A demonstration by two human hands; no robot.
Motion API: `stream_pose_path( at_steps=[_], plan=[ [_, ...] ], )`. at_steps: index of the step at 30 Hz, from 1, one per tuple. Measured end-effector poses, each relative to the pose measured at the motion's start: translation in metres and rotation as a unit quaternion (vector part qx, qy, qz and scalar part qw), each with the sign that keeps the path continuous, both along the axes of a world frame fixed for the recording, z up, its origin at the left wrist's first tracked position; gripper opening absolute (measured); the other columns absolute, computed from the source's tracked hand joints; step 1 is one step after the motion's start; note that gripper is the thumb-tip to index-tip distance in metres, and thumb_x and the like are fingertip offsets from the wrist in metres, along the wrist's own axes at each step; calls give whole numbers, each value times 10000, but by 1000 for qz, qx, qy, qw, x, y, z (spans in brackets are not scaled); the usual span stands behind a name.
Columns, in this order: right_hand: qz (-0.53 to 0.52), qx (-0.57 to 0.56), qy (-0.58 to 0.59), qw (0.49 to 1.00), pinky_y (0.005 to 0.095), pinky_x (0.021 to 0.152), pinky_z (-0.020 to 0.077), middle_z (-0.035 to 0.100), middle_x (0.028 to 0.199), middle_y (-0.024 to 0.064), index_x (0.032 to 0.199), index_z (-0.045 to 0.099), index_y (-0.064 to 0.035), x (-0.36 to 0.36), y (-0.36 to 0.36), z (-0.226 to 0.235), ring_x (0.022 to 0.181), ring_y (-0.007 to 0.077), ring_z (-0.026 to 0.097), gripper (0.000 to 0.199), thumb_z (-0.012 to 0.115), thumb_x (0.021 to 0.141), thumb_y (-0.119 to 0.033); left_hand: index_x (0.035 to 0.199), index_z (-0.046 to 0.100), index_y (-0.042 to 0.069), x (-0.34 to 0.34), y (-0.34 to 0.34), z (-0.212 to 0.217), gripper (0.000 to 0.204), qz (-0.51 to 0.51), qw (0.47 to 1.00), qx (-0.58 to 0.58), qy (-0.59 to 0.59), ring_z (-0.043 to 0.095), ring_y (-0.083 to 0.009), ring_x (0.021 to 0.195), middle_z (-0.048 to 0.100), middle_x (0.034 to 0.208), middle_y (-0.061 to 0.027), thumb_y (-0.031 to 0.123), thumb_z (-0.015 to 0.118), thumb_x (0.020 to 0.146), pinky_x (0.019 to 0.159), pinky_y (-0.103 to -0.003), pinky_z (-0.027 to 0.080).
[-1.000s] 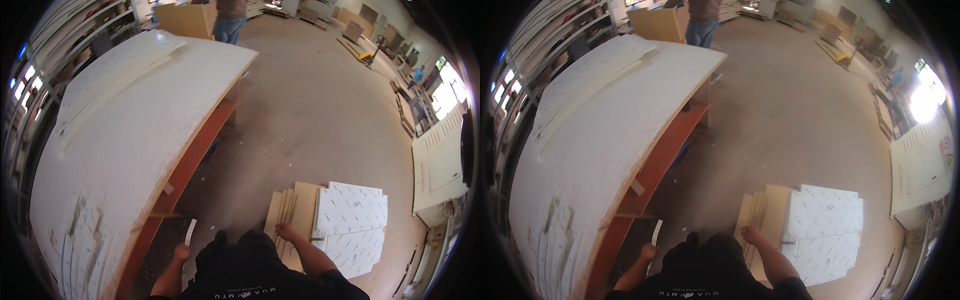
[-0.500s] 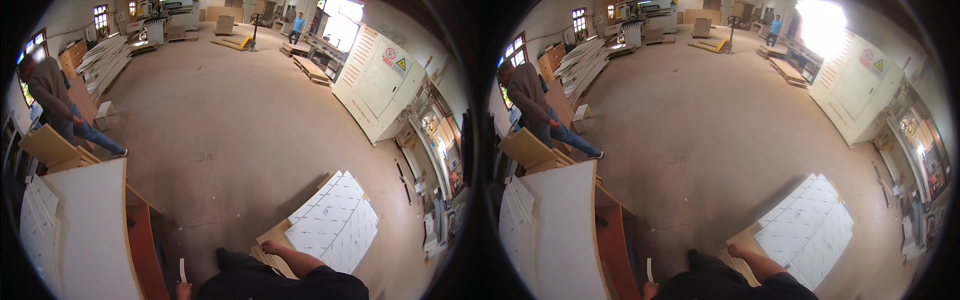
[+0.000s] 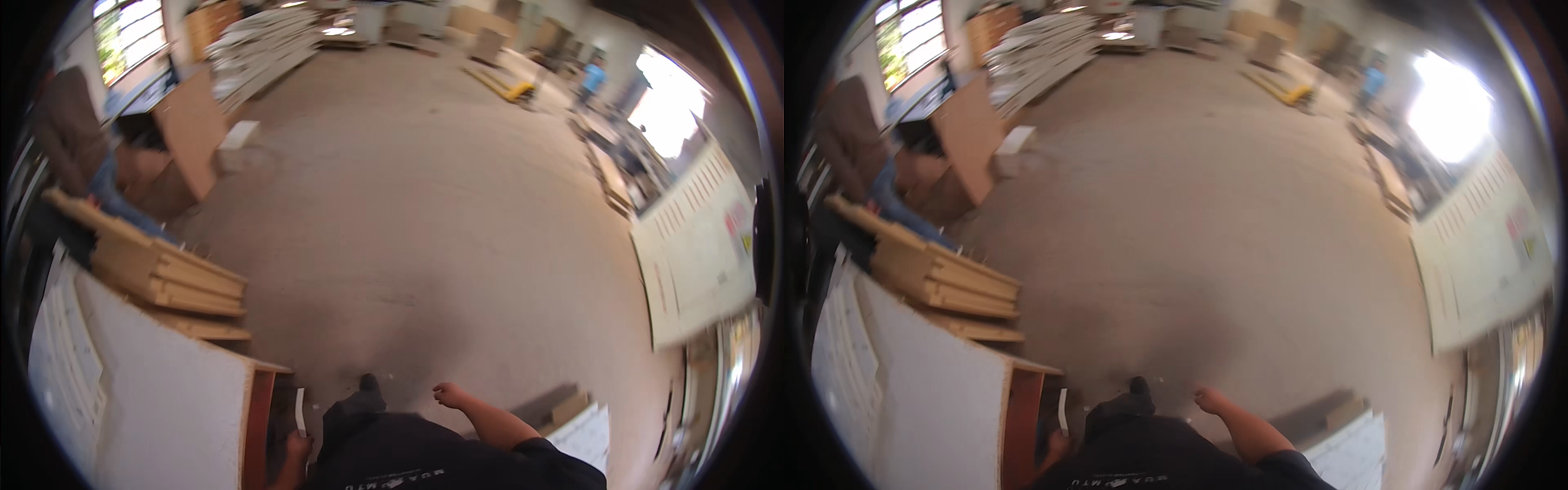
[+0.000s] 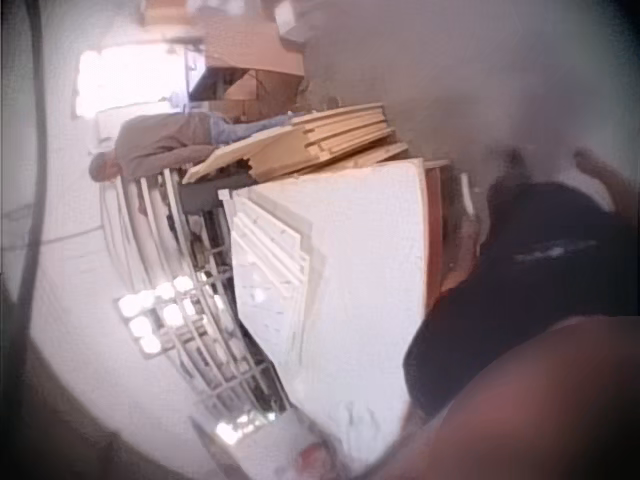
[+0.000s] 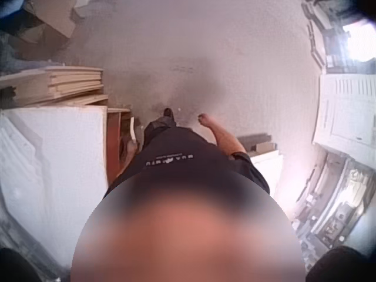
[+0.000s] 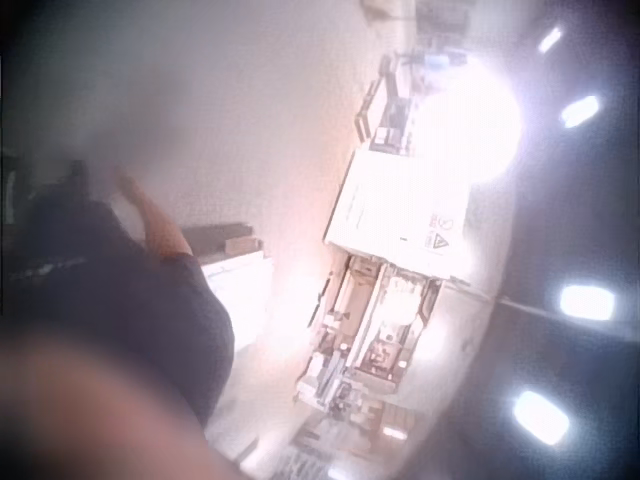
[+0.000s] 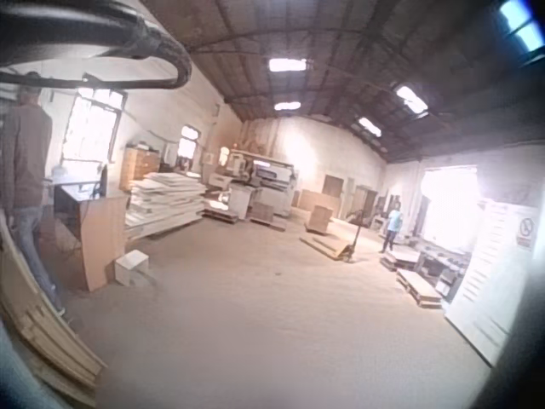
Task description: The person heats a strip of edge banding with a heat gun, then presses it onto the edge of a wooden panel. They repeat this process on multiple panels, walking between workstations and stacking finished pieces.
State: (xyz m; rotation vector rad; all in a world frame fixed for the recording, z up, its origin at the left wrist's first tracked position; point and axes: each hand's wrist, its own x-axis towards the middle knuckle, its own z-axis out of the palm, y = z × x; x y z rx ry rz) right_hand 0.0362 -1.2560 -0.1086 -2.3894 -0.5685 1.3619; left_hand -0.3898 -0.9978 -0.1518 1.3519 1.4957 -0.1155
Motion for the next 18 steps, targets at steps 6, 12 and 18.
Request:
stream_pose_path(
  at_steps=[6,12,18],
  plan=[
    [-72,61,55,994,349,713,549,720,979,140,1231,615,-8,154,115,38,851,233,714,369,610,900,-170,1034,708,60,13,-51,-49,370,-75,991,89,72,654,-391,990,696,987,-195,347,651,807,839,-478,502],
    [-3,-77,104,992,361,640,539,713,992,135,1253,587,-18,310,250,1,816,247,709,373,597,912,-169,985,727,59,129,-29,-65,441,62,995,57,54,652,-403,996,696,981,-220,451,610,819,848,-488,499],
    [59,5,69,996,333,614,529,713,938,112,1230,605,-39,422,471,-27,785,210,701,336,581,927,-182,844,714,16,275,125,18,336,240,959,16,153,684,-404,887,697,844,-231,328,738,721,790,-480,531]
  ],
)
